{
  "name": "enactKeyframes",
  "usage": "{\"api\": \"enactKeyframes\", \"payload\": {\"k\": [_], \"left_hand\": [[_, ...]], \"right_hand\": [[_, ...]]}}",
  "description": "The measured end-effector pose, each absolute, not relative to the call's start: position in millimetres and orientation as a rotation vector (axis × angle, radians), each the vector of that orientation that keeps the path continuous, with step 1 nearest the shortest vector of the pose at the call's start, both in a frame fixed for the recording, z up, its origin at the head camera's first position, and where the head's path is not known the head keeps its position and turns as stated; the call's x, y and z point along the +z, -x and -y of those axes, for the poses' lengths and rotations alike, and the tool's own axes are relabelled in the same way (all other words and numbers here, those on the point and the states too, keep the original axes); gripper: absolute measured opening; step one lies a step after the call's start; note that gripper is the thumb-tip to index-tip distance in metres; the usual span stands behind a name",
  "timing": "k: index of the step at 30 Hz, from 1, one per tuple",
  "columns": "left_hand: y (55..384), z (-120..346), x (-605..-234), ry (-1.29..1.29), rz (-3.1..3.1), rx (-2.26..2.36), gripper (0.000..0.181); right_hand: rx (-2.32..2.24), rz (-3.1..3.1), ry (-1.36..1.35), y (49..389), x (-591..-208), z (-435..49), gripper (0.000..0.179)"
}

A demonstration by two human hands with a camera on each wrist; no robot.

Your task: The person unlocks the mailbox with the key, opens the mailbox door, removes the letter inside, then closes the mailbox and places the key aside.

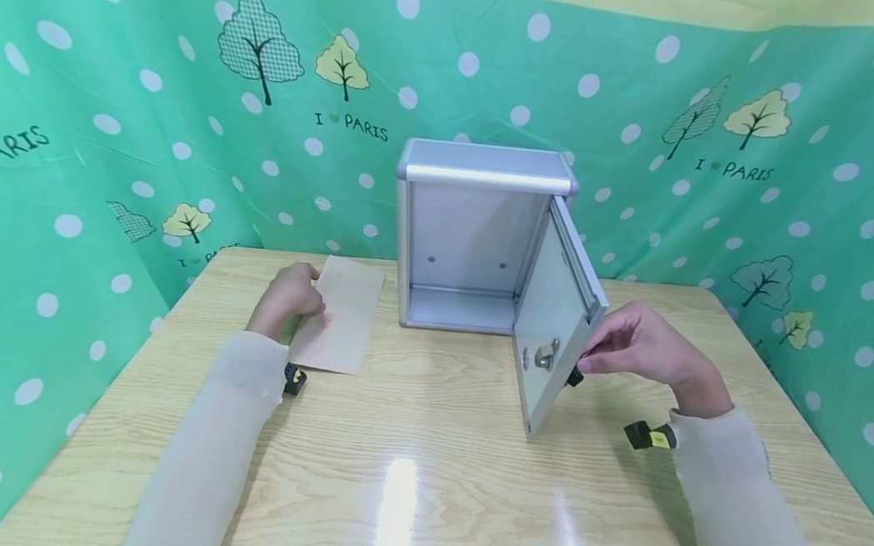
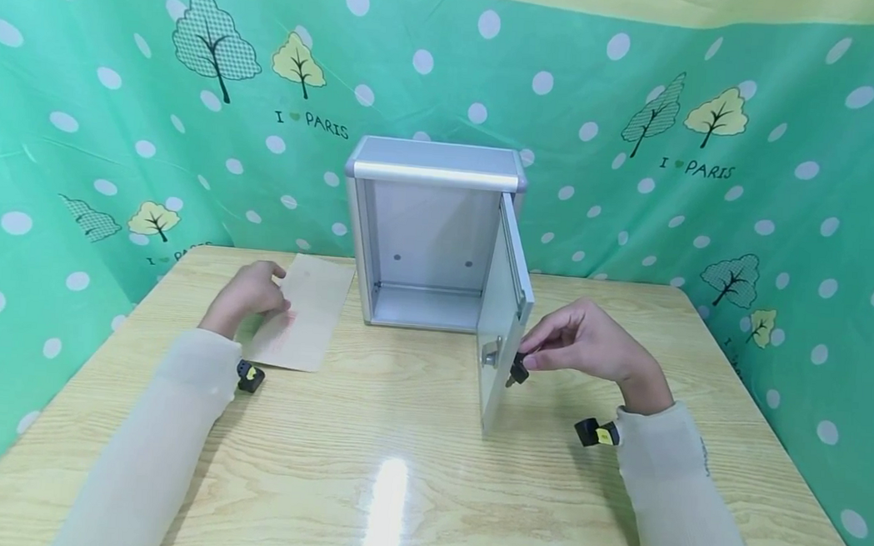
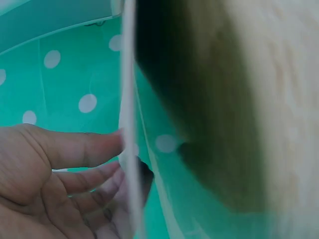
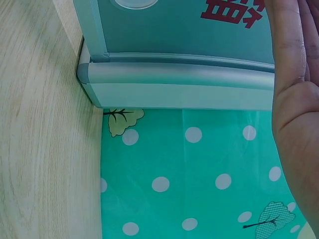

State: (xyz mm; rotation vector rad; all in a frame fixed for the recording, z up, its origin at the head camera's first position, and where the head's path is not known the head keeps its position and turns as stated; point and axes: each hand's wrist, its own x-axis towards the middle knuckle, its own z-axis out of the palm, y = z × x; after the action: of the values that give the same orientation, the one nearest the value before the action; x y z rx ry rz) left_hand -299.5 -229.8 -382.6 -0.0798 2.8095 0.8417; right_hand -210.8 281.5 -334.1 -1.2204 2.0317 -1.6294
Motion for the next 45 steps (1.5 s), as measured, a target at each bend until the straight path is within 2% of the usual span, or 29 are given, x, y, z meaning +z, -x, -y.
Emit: {"api": "enactKeyframes", "payload": {"k": [3,7,17,23,28,39,45], "left_hand": [[297.0,228.6,-382.2,0.074,-2.800,0.795,0.067],[293.5,225.7,-381.3,0.093,-2.781,0.775,0.060],[292.0,222.4,-383.5,0.115,-2.787,0.679,0.021],[289.3,222.5,-380.2,0.142,-2.782,0.668,0.022],[287.2,220.9,-373.9,0.107,-2.825,0.701,0.015],[285.8,202.7,-356.1,-0.157,-2.993,0.878,0.047],[282.5,192.5,-344.3,-0.324,-3.021,1.081,0.043]], "right_hand": [[-1.628,-2.030,1.234,211.7,-334.6,-281.6,0.032],[-1.631,-2.019,1.237,211.9,-334.5,-280.9,0.032],[-1.640,-2.004,1.270,210.1,-334.3,-278.9,0.030],[-1.634,-2.016,1.251,210.0,-335.7,-280.3,0.031],[-1.629,-2.024,1.229,209.8,-336.5,-281.7,0.030],[-1.610,-2.044,1.229,207.9,-334.1,-281.7,0.031],[-1.616,-2.037,1.239,208.4,-334.2,-281.3,0.030]]}}
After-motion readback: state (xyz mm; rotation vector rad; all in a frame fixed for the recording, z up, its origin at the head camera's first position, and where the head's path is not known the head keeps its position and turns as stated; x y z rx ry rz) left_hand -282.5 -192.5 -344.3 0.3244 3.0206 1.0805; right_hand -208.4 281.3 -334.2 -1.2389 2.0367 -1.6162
